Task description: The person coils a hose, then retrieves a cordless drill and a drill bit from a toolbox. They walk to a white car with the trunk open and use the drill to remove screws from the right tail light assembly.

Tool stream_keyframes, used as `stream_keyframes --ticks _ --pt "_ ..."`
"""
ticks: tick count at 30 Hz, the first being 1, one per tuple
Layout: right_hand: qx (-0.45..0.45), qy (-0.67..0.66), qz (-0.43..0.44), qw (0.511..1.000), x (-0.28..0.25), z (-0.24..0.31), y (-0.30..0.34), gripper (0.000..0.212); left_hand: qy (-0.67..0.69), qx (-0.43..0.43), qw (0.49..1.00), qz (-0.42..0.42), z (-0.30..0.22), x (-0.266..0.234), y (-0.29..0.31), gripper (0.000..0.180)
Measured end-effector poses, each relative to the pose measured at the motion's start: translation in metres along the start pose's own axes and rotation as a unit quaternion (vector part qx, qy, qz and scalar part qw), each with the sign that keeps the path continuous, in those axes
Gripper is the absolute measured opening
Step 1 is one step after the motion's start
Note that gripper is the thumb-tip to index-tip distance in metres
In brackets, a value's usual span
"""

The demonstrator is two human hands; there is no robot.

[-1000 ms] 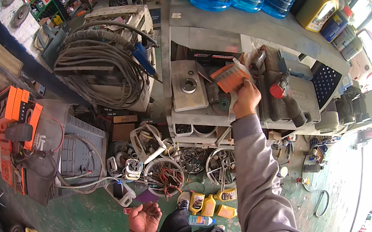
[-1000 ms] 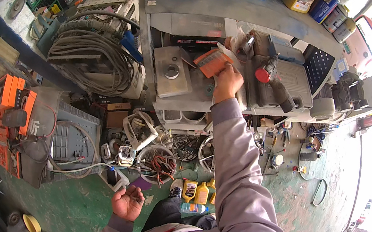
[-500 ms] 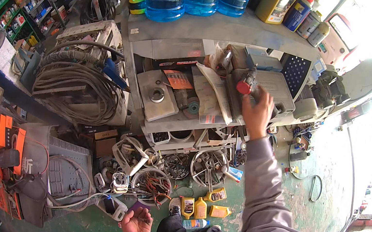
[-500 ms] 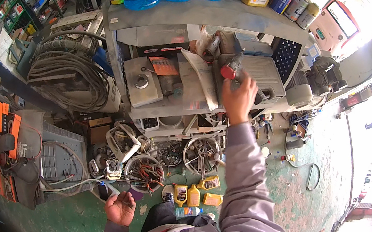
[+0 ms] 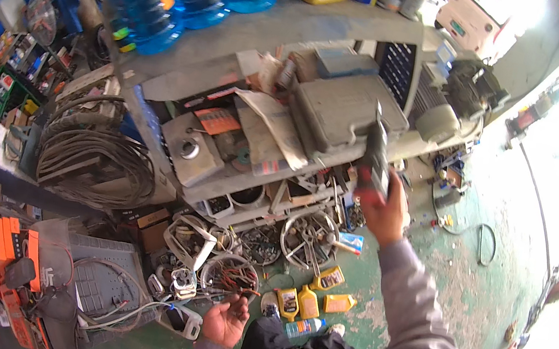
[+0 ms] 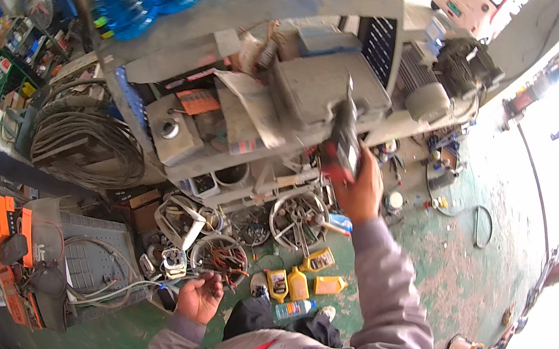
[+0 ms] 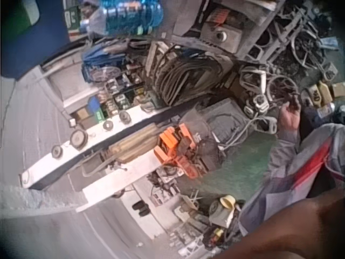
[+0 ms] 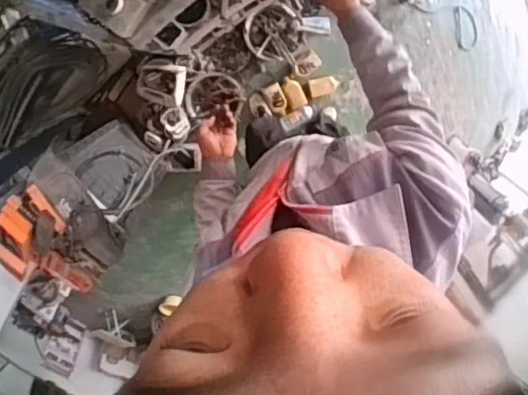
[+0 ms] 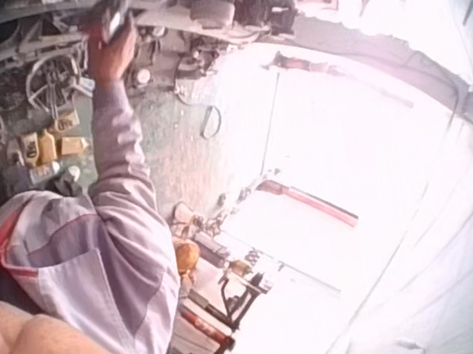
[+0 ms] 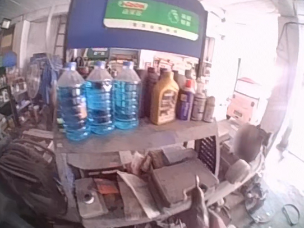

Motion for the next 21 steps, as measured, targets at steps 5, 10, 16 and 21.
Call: stream_keyframes --ticks 5,10,16,21 --pt "0.225 -0.154 0.06 0.96 -0.095 -0.061 0.242 0.06 -0.013 -0.099 0.991 0.089 0.056 0.044 -0.054 0.034" --pt "0.544 -0.031 0.135 0.827 -0.176 -0.122 0.46 0.05 -0.069 -0.205 0.964 0.156 0.159 0.117 -0.105 0.044" --pt "0.655 -0.198 -0.097 0.723 -0.248 -0.22 0.635 0.029 -0.144 -0.333 0.915 0.179 0.378 0.171 -0.144 0.045" --pt "0.66 -0.153 -0.138 0.723 -0.335 -0.279 0.694 0.032 -0.179 -0.465 0.854 0.147 0.607 0.207 -0.134 0.042"
Point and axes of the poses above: each hand's wrist, its own y-axis away from the middle knuckle, its own x-axis out of the palm, z = x × y, the point moved 2 cm from there along -y, towards the middle knuckle, and after that the axes turned 14 degrees about z, right-handed, at the moved point
